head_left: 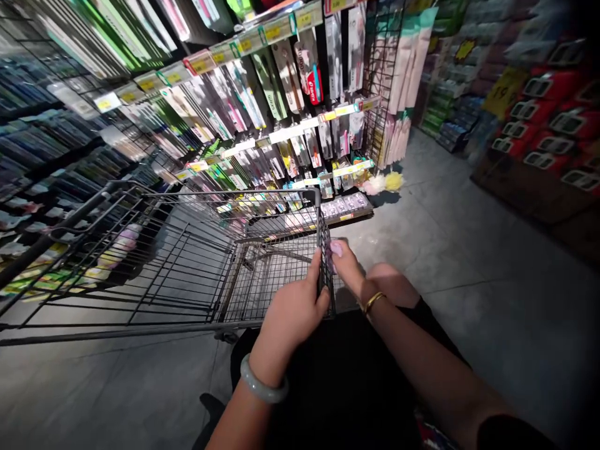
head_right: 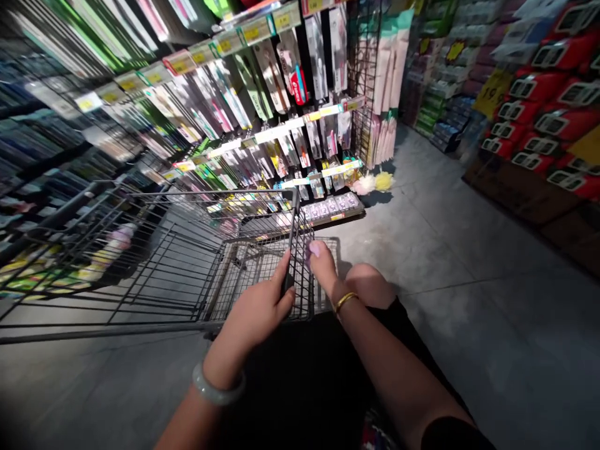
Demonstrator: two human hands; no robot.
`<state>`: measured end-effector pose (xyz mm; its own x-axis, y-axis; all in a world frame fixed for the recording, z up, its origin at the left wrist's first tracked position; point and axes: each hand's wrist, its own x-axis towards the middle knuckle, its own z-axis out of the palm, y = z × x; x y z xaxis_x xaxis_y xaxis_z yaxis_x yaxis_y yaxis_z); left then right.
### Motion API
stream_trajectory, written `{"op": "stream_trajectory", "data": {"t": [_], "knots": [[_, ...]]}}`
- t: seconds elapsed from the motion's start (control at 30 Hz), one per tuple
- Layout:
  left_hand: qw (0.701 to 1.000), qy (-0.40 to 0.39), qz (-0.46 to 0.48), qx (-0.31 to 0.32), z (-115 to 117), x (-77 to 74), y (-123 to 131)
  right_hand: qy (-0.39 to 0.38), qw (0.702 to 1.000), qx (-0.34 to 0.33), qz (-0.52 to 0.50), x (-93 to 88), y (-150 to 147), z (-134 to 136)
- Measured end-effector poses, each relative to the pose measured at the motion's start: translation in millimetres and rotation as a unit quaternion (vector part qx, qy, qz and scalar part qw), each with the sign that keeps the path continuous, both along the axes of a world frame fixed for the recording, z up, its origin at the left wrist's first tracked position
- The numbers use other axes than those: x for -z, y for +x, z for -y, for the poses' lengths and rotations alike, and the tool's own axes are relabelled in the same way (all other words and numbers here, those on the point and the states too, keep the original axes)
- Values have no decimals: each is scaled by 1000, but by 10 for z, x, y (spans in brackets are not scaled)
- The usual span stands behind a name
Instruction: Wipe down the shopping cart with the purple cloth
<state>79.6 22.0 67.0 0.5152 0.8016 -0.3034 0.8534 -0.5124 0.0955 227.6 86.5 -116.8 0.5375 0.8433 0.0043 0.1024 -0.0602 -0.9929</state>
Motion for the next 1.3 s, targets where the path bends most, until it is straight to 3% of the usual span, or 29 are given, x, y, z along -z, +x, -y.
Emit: {"op": "stream_trajectory", "data": {"t": [0.1,0.17,0.3,0.4,0.47,0.53,0.63,0.7,0.8,0.87,0.93,1.03,1.1,1.2,1.3], "knots": [[1000,5,-6,3,-17,5,11,60,998,-11,-12,-308,-47,140],[1000,9,-6,4,-25,9,26,103,995,-6,4,-385,-95,273],[1000,13,-1,0,-19,6,56,41,999,33,-2,-77,-219,569],[1000,17,-6,-4,-7,-6,65,7,999,11,-32,93,-255,648],[1000,26,-6,-4,-6,-12,64,16,999,-2,-40,-22,-248,634],[999,34,0,0,-10,-12,63,51,998,-15,-31,-257,-234,631],[999,41,13,4,-19,-3,68,121,992,-18,31,-492,-238,733],[999,44,13,1,-22,3,74,113,992,-9,54,-420,-270,859],[999,54,7,-3,-28,11,80,42,999,-5,19,-112,-340,1002],[998,60,7,1,-39,14,84,25,1000,-11,-6,-3,-370,1011],[998,62,5,4,-54,15,94,40,999,-20,-18,-81,-368,969],[998,69,10,3,-80,16,131,90,995,-34,-24,-393,-307,902],[997,74,19,5,-106,23,159,121,992,-34,0,-502,-264,894],[996,83,25,3,-162,41,183,109,994,-19,18,-325,-266,921],[996,89,23,-16,-227,53,192,34,998,-8,-61,-51,-316,923]]}}
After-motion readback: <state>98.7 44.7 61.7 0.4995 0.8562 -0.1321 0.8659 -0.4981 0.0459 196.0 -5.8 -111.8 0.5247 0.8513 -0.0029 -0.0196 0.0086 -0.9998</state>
